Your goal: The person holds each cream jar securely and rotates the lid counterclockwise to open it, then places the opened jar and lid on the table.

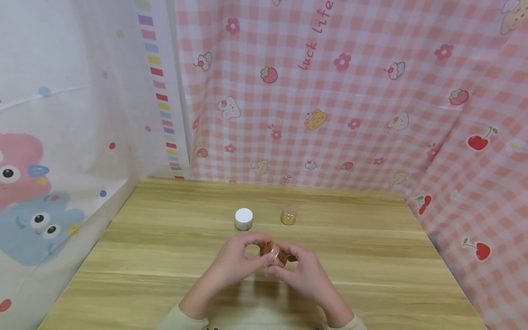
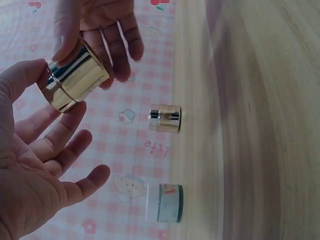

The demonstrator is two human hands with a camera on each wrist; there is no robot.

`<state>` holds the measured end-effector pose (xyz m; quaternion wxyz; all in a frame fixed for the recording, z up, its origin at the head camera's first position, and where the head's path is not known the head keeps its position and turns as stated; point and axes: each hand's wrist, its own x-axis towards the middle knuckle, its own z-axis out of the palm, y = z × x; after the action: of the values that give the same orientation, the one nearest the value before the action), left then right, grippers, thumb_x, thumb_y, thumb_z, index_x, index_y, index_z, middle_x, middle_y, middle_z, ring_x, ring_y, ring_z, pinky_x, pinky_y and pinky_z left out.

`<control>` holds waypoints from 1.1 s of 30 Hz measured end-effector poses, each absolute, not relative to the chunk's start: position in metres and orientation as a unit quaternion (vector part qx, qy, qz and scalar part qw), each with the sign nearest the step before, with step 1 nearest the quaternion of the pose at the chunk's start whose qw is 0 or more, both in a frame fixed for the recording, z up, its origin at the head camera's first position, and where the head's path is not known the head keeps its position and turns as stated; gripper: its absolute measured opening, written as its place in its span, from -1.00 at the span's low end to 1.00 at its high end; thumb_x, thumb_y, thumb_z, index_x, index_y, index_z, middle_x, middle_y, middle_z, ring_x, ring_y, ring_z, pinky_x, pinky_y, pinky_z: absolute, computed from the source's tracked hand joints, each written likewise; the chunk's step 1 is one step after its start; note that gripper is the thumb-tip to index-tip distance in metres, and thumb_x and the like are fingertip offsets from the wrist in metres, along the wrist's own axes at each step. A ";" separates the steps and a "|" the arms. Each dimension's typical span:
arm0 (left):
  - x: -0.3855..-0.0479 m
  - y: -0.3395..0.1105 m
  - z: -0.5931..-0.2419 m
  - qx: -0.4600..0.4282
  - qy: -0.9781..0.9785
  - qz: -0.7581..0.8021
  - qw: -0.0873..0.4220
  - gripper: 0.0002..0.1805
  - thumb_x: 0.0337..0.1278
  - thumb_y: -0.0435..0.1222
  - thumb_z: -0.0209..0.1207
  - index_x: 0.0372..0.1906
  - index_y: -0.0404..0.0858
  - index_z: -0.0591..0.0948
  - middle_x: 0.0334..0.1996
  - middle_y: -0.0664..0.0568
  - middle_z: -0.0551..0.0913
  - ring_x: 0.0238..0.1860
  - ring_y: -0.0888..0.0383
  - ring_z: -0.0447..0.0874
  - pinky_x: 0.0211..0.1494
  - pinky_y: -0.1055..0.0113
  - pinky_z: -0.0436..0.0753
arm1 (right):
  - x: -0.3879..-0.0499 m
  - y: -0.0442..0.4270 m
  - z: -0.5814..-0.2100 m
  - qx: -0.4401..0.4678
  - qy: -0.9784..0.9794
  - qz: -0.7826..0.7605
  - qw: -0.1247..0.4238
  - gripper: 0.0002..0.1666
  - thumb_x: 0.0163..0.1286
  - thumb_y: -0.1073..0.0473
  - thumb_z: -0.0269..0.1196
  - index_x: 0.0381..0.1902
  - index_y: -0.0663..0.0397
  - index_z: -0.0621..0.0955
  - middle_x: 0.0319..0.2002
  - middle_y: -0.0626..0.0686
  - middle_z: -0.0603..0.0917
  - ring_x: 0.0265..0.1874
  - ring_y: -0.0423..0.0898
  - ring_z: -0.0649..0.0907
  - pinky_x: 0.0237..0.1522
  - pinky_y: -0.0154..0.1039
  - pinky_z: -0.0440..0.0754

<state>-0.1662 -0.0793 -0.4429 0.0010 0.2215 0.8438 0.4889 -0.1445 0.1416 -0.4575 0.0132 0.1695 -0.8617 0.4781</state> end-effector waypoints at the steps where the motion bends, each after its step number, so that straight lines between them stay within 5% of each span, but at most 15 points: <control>1: -0.166 -0.080 -0.442 0.222 0.844 0.487 -0.002 -0.67 0.24 -0.02 0.49 0.06 0.03 0.79 -0.06 0.30 0.79 0.11 0.25 0.72 0.33 0.00 0.68 | -0.145 0.142 -0.458 0.179 -0.858 0.482 0.005 -0.49 0.31 -0.02 0.56 0.19 -0.12 0.73 -0.22 -0.24 0.76 -0.11 -0.26 0.71 0.17 -0.02 0.74; 14: -0.159 -0.082 -0.434 0.222 0.845 0.487 -0.017 -0.70 0.20 -0.18 0.50 0.04 0.05 0.81 0.05 0.28 0.82 0.21 0.18 0.72 0.33 0.06 0.69 | -0.147 0.139 -0.465 0.162 -0.807 0.563 -0.077 -0.48 0.41 0.04 0.49 0.28 -0.02 0.67 0.01 -0.02 0.83 -0.01 -0.15 0.74 0.15 -0.27 0.65; 17: -0.158 -0.083 -0.435 0.229 0.840 0.493 -0.016 -0.64 0.24 -0.12 0.49 0.13 0.02 0.79 0.12 0.20 0.82 0.25 0.10 0.71 0.36 -0.05 0.69 | -0.146 0.139 -0.463 0.152 -0.798 0.577 -0.086 -0.46 0.41 0.07 0.49 0.29 0.03 0.66 0.04 0.03 0.82 0.03 -0.11 0.73 0.18 -0.23 0.65; 21: -0.159 -0.086 -0.436 0.239 0.838 0.490 -0.006 -0.50 0.30 0.00 0.45 0.27 -0.08 0.73 0.23 0.08 0.77 0.35 -0.02 0.66 0.40 -0.22 0.64 | -0.144 0.139 -0.461 0.153 -0.796 0.581 -0.078 -0.45 0.39 0.08 0.50 0.30 0.01 0.67 0.02 0.03 0.82 0.01 -0.13 0.73 0.16 -0.23 0.65; 29: -0.161 -0.090 -0.436 0.252 0.845 0.471 0.008 -0.42 0.33 0.12 0.38 0.28 -0.12 0.72 0.25 0.11 0.75 0.30 0.05 0.64 0.27 0.00 0.72 | -0.142 0.139 -0.463 0.173 -0.817 0.549 -0.035 -0.45 0.39 0.03 0.50 0.30 -0.03 0.70 -0.14 -0.11 0.81 0.00 -0.22 0.74 0.27 -0.18 0.65; 33: -0.161 -0.087 -0.438 0.251 0.846 0.470 -0.003 -0.48 0.34 0.05 0.40 0.26 -0.13 0.72 0.19 0.17 0.75 0.29 0.09 0.64 0.31 0.04 0.66 | -0.142 0.139 -0.462 0.179 -0.830 0.527 -0.002 -0.45 0.37 -0.02 0.52 0.28 -0.08 0.71 -0.02 -0.15 0.84 0.12 -0.21 0.75 0.36 -0.03 0.64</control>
<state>-0.1609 -0.0875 -0.4376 -0.0029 0.2512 0.8462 0.4700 -0.1419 0.1390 -0.4617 -0.0017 0.1794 -0.8304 0.5275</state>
